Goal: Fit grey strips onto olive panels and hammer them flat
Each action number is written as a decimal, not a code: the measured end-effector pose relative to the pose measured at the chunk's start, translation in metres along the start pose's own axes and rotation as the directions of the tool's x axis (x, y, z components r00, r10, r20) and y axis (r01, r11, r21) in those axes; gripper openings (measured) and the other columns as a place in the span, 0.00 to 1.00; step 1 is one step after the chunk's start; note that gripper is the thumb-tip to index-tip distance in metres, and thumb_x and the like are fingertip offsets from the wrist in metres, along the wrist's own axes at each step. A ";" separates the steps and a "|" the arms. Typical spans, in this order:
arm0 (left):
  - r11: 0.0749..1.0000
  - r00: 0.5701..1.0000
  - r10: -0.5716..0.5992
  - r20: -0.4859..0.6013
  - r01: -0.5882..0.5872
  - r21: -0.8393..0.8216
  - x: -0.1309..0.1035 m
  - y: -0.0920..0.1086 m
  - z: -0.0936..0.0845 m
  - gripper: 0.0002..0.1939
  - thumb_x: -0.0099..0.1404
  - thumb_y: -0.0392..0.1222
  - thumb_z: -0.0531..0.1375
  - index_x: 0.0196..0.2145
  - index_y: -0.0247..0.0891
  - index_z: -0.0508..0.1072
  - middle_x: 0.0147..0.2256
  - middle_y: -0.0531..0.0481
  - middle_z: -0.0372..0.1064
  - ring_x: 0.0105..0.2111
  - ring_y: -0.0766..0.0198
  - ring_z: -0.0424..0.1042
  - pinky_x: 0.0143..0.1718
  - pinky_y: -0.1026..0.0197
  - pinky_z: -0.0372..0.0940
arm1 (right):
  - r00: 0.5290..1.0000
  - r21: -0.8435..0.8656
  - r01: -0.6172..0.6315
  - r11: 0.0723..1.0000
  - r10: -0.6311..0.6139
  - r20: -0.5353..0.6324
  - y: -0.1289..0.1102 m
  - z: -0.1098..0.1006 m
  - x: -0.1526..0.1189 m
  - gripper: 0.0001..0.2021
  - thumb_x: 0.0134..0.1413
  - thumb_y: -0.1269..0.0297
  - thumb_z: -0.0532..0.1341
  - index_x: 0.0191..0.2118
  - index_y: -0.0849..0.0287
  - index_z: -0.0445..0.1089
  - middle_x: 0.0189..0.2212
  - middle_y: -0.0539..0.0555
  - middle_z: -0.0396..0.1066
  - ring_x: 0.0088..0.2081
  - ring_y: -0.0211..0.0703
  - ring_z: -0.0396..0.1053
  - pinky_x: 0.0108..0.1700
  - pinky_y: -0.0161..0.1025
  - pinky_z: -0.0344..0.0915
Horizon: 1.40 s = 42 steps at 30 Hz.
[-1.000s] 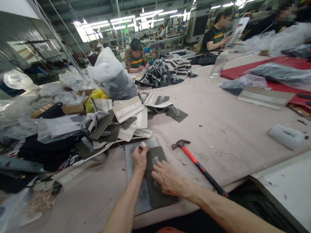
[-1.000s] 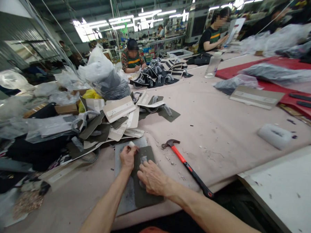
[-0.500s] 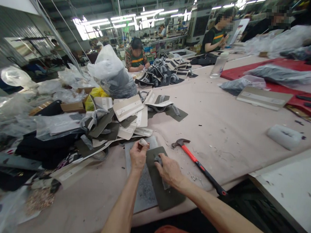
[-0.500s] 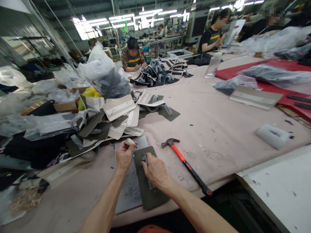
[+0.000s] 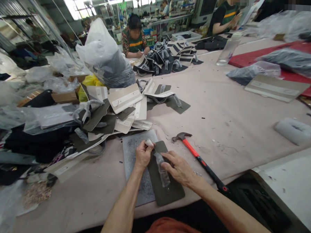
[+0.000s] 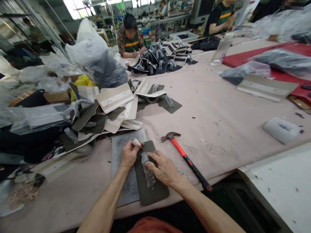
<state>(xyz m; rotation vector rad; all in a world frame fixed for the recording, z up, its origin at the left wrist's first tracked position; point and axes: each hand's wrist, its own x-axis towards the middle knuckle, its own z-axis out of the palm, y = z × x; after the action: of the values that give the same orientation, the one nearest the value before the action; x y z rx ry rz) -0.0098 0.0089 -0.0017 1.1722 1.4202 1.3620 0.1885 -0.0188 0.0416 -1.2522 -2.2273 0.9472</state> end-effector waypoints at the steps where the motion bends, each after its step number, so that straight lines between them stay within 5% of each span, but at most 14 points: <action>1: 1.000 1.000 0.000 0.008 0.000 0.007 0.000 0.000 0.000 0.07 0.62 0.43 0.62 0.37 0.37 0.73 0.36 0.48 0.78 0.38 0.59 0.77 0.41 0.61 0.69 | 0.999 0.002 0.003 1.000 -0.003 -0.045 0.006 -0.003 -0.002 0.18 0.66 0.56 0.53 0.57 0.55 0.68 0.47 0.57 0.70 0.44 0.45 0.71 0.48 0.41 0.66; 6: 0.998 1.000 0.010 0.026 -0.012 0.068 0.001 0.003 0.001 0.07 0.63 0.42 0.61 0.37 0.37 0.73 0.36 0.47 0.78 0.37 0.60 0.77 0.41 0.61 0.69 | 0.928 -0.244 -0.178 0.953 0.081 -0.364 0.043 -0.024 -0.008 0.15 0.65 0.59 0.54 0.50 0.62 0.69 0.47 0.62 0.70 0.48 0.52 0.68 0.51 0.47 0.63; 10: 0.992 0.999 0.028 0.030 -0.031 0.118 0.001 0.004 0.002 0.06 0.63 0.41 0.61 0.36 0.37 0.74 0.35 0.48 0.78 0.36 0.61 0.76 0.39 0.62 0.68 | 0.911 -0.450 -0.372 0.812 0.227 -0.345 0.073 -0.038 -0.016 0.15 0.62 0.60 0.57 0.48 0.64 0.69 0.42 0.63 0.70 0.45 0.55 0.67 0.47 0.46 0.62; 14: 0.987 0.998 0.039 0.040 -0.045 0.157 0.000 0.003 0.003 0.05 0.62 0.40 0.60 0.36 0.38 0.74 0.34 0.49 0.78 0.35 0.61 0.76 0.39 0.63 0.68 | 0.906 -0.497 -0.424 0.757 0.340 -0.253 0.085 -0.044 -0.021 0.14 0.59 0.61 0.59 0.47 0.65 0.67 0.41 0.64 0.69 0.42 0.54 0.66 0.41 0.43 0.60; 18: 0.973 0.997 0.060 0.040 -0.068 0.219 -0.003 0.004 0.006 0.05 0.61 0.39 0.61 0.36 0.38 0.75 0.34 0.49 0.78 0.35 0.61 0.77 0.39 0.63 0.68 | 0.804 -0.138 -0.594 0.793 0.581 -0.124 0.077 -0.053 -0.014 0.04 0.56 0.66 0.59 0.35 0.60 0.64 0.30 0.55 0.66 0.32 0.44 0.65 0.33 0.38 0.57; 21: 0.960 0.996 0.086 0.014 -0.087 0.267 -0.008 0.008 0.010 0.05 0.61 0.38 0.61 0.35 0.38 0.75 0.34 0.49 0.78 0.35 0.61 0.77 0.39 0.62 0.68 | 0.695 0.400 -0.705 0.586 0.684 0.223 0.060 -0.058 -0.007 0.06 0.55 0.66 0.57 0.30 0.56 0.58 0.22 0.47 0.60 0.22 0.36 0.58 0.26 0.35 0.56; 24: 0.948 0.994 0.104 -0.036 -0.089 0.305 -0.011 0.011 0.014 0.05 0.61 0.38 0.60 0.35 0.39 0.76 0.34 0.49 0.78 0.35 0.60 0.77 0.40 0.61 0.68 | 0.685 0.573 -0.699 0.429 0.632 0.363 0.034 -0.060 -0.001 0.07 0.59 0.62 0.52 0.30 0.55 0.54 0.20 0.43 0.54 0.17 0.32 0.51 0.21 0.33 0.53; 27: 0.943 0.993 0.113 -0.019 -0.102 0.316 -0.013 0.010 0.013 0.06 0.61 0.38 0.60 0.36 0.39 0.77 0.35 0.49 0.79 0.37 0.59 0.77 0.42 0.60 0.69 | 0.793 0.577 -0.568 0.587 0.579 0.191 0.002 -0.068 0.005 0.12 0.63 0.53 0.48 0.32 0.55 0.56 0.20 0.42 0.53 0.16 0.32 0.49 0.20 0.32 0.49; 30: 0.945 0.992 0.118 0.051 -0.128 0.302 -0.012 0.008 0.009 0.08 0.61 0.38 0.59 0.38 0.39 0.77 0.37 0.48 0.79 0.39 0.59 0.77 0.43 0.59 0.68 | 0.951 0.218 -0.234 0.947 0.270 -0.150 -0.025 -0.078 0.008 0.16 0.66 0.51 0.46 0.32 0.56 0.59 0.21 0.47 0.59 0.20 0.35 0.56 0.24 0.34 0.49; 33: 0.929 0.988 0.127 0.093 -0.151 0.338 -0.011 0.007 0.007 0.07 0.62 0.38 0.59 0.37 0.39 0.76 0.35 0.49 0.78 0.36 0.59 0.76 0.40 0.60 0.68 | 0.994 -0.273 -0.074 0.959 0.048 -0.102 -0.035 -0.084 0.009 0.14 0.68 0.56 0.46 0.36 0.58 0.62 0.22 0.51 0.66 0.22 0.38 0.60 0.26 0.37 0.45; 37: 0.909 0.981 0.156 0.113 -0.187 0.372 -0.012 0.010 0.007 0.07 0.62 0.36 0.58 0.36 0.40 0.76 0.33 0.50 0.77 0.34 0.60 0.75 0.38 0.60 0.66 | 0.995 -0.500 0.041 0.865 0.010 0.100 -0.043 -0.106 0.014 0.11 0.68 0.60 0.50 0.37 0.58 0.64 0.21 0.52 0.66 0.18 0.37 0.57 0.24 0.39 0.40; 40: 0.908 0.979 0.169 0.118 -0.201 0.368 -0.013 0.012 0.008 0.07 0.62 0.36 0.58 0.36 0.40 0.76 0.33 0.50 0.77 0.34 0.60 0.75 0.38 0.61 0.65 | 0.973 -0.431 0.068 0.900 -0.156 -0.173 -0.067 -0.134 0.021 0.13 0.68 0.56 0.49 0.33 0.56 0.60 0.18 0.48 0.61 0.17 0.35 0.52 0.23 0.38 0.40; 42: 0.907 0.979 0.169 0.112 -0.199 0.370 -0.013 0.014 0.009 0.07 0.63 0.36 0.58 0.36 0.40 0.76 0.33 0.49 0.77 0.34 0.60 0.75 0.37 0.61 0.65 | 0.855 -0.295 0.074 0.953 -0.213 -0.473 -0.080 -0.140 0.022 0.14 0.69 0.54 0.46 0.33 0.55 0.58 0.19 0.47 0.59 0.18 0.35 0.52 0.24 0.36 0.45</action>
<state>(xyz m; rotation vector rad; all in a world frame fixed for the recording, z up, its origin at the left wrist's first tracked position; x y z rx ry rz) 0.0027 -0.0018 0.0107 1.6296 1.5950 1.1790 0.2206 0.0212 0.1962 -1.2433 -2.0240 0.2189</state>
